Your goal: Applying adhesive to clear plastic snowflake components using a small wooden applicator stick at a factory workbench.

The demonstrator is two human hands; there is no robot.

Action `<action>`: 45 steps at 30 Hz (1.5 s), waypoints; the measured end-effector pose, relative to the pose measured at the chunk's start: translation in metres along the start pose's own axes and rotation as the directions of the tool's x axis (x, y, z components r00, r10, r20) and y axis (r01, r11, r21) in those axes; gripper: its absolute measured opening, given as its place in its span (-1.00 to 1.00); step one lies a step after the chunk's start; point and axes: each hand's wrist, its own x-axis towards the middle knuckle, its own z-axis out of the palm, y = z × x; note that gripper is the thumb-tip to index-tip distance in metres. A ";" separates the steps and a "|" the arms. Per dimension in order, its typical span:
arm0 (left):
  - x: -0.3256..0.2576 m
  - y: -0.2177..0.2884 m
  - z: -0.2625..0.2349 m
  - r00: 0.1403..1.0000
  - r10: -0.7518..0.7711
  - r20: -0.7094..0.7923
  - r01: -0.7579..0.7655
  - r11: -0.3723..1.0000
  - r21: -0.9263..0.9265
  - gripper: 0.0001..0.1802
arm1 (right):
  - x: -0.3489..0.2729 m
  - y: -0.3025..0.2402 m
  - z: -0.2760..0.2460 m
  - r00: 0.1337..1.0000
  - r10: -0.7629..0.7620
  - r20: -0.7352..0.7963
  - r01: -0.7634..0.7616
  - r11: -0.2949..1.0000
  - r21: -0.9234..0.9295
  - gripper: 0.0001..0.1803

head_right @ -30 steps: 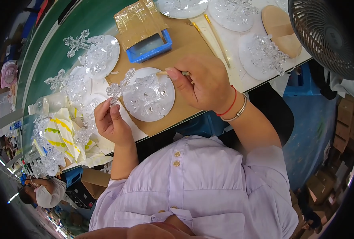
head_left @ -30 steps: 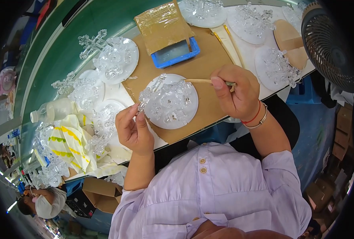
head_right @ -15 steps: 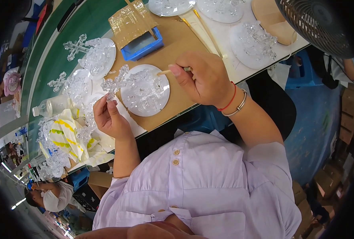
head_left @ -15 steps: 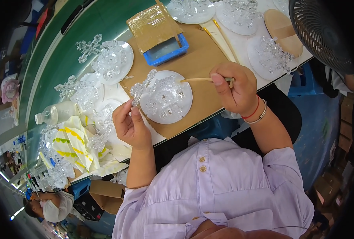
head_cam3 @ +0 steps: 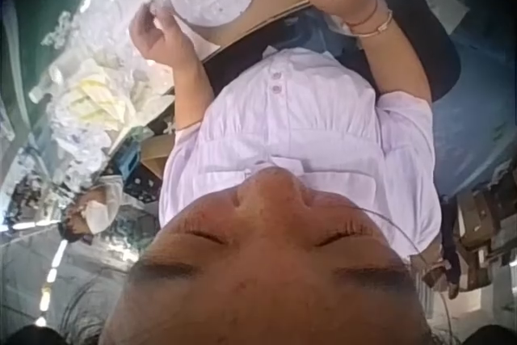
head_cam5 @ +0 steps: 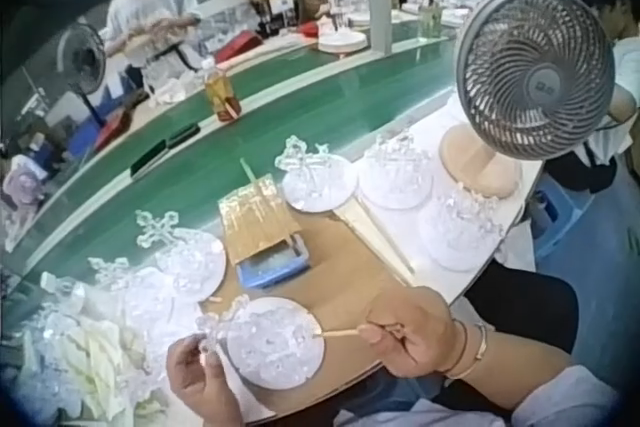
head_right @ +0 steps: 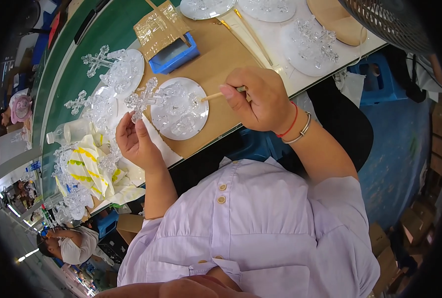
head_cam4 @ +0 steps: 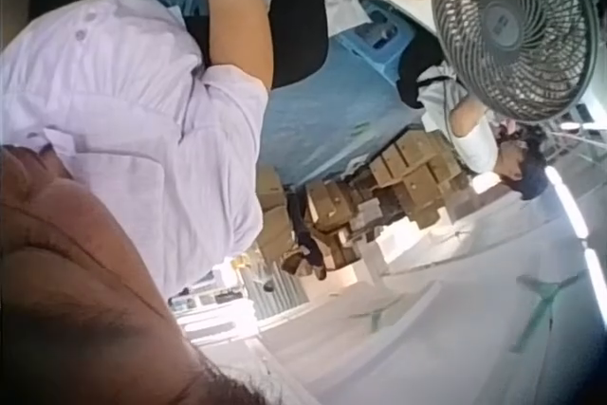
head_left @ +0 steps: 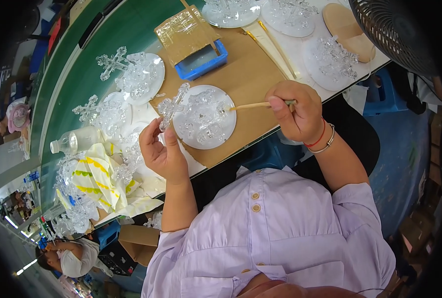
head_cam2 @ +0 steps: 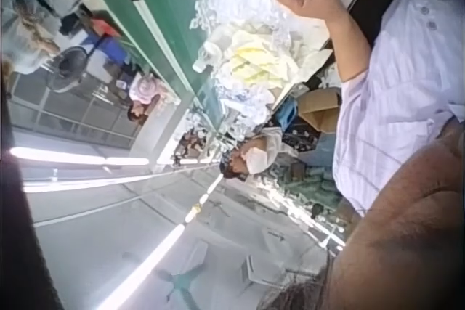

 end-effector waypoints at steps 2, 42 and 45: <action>0.003 0.007 -0.001 0.999 0.005 0.047 -0.010 0.996 0.090 -0.68 | 0.001 -0.001 0.001 1.000 -0.016 -0.027 0.016 1.000 -0.008 -0.94; 0.057 0.067 -0.014 0.860 -0.117 0.496 -0.135 0.886 0.443 -0.69 | -0.017 -0.020 0.009 0.997 -0.047 -0.058 0.046 0.999 -0.012 -0.92; 0.060 0.073 -0.011 0.847 -0.155 0.509 -0.132 0.866 0.483 -0.74 | -0.019 -0.028 0.004 0.998 -0.047 -0.049 0.049 0.999 0.024 -0.93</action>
